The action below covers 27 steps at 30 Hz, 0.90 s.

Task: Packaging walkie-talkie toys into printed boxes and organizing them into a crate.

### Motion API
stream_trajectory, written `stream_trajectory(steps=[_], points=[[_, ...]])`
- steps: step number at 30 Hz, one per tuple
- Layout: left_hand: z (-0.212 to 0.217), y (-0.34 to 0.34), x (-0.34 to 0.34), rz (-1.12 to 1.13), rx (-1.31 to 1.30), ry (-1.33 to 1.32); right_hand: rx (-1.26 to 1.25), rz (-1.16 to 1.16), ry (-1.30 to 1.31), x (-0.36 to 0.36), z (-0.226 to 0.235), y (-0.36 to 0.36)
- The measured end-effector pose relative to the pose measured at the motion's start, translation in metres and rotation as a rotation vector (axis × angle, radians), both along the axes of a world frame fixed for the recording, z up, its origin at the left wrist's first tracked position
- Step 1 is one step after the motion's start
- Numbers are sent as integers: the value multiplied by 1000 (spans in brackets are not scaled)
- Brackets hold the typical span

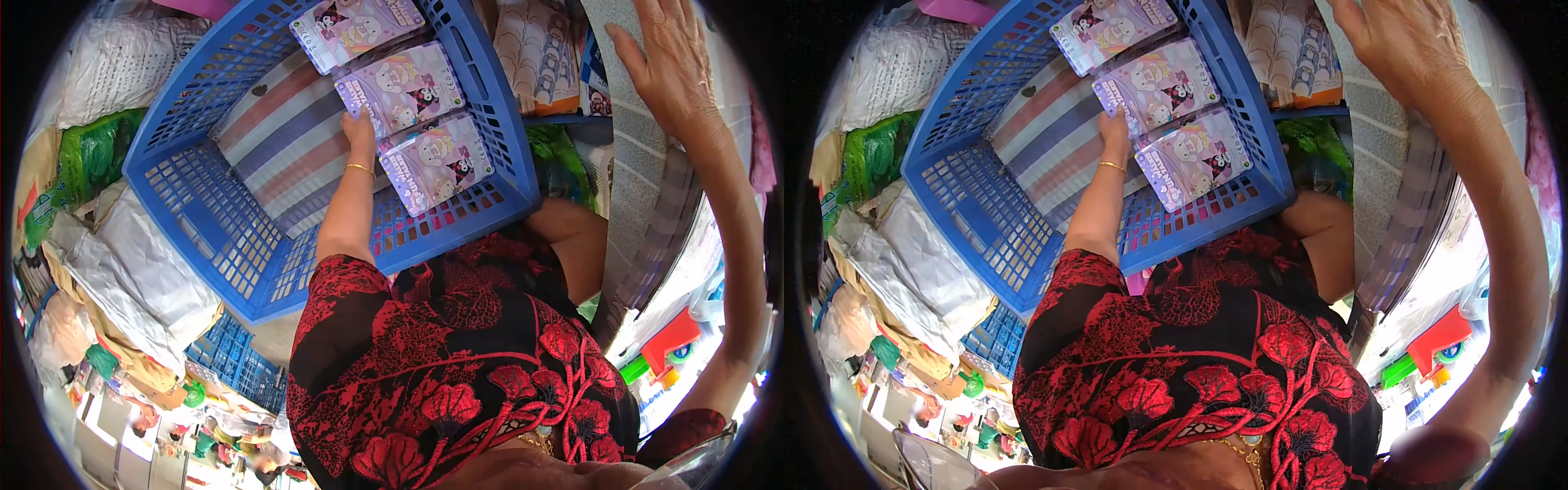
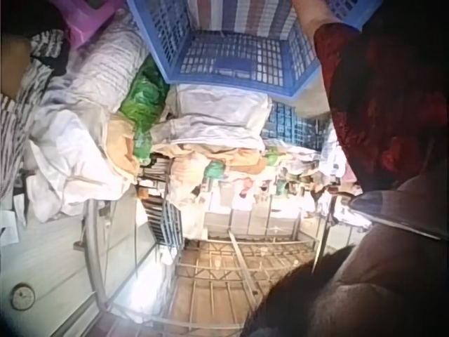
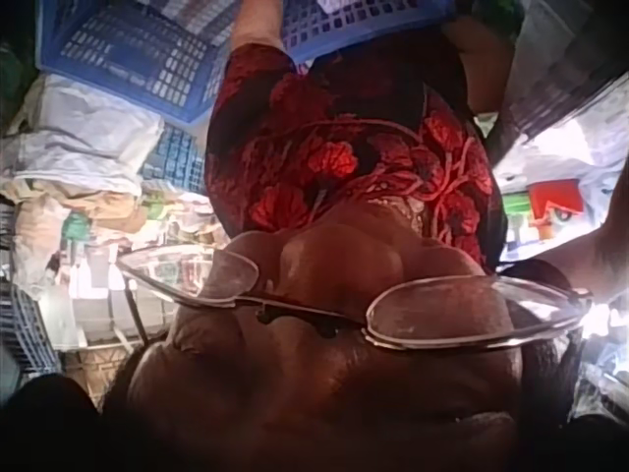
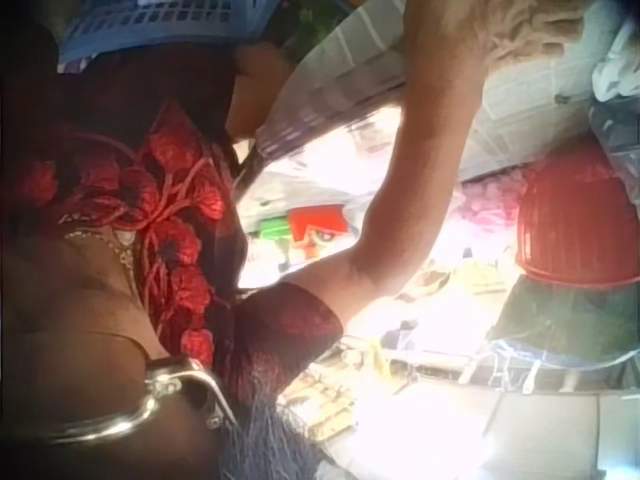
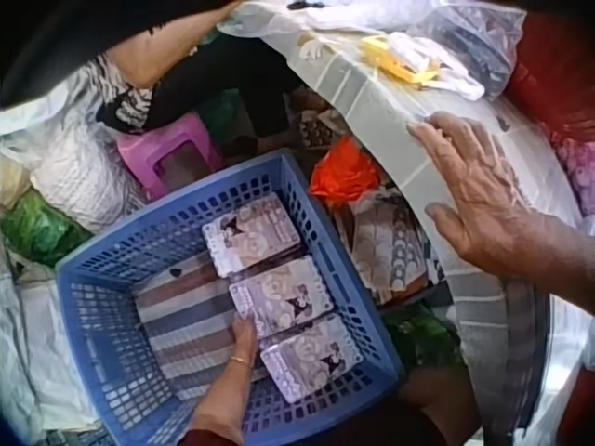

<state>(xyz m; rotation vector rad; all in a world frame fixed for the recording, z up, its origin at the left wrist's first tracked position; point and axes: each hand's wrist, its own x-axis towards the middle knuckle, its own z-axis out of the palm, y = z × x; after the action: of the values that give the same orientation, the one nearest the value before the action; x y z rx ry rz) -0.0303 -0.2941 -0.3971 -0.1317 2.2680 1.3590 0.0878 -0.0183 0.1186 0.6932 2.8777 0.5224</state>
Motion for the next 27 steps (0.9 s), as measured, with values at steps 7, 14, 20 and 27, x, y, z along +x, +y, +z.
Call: stream_trajectory(steps=[7, 14, 20, 27], points=[[23, 20, 15, 98, 58, -14, -13, -30, -15, 2, -3, 2], [19, 18, 8, 231, 212, -192, 5, 2, 2, 5, -4, 4], [8, 27, 4, 328, 110, -154, -62, -56, 0, 1, 1, 0], [9, 7, 0, 302, 291, -674, -46, -87, -19, -3, 2, -3]])
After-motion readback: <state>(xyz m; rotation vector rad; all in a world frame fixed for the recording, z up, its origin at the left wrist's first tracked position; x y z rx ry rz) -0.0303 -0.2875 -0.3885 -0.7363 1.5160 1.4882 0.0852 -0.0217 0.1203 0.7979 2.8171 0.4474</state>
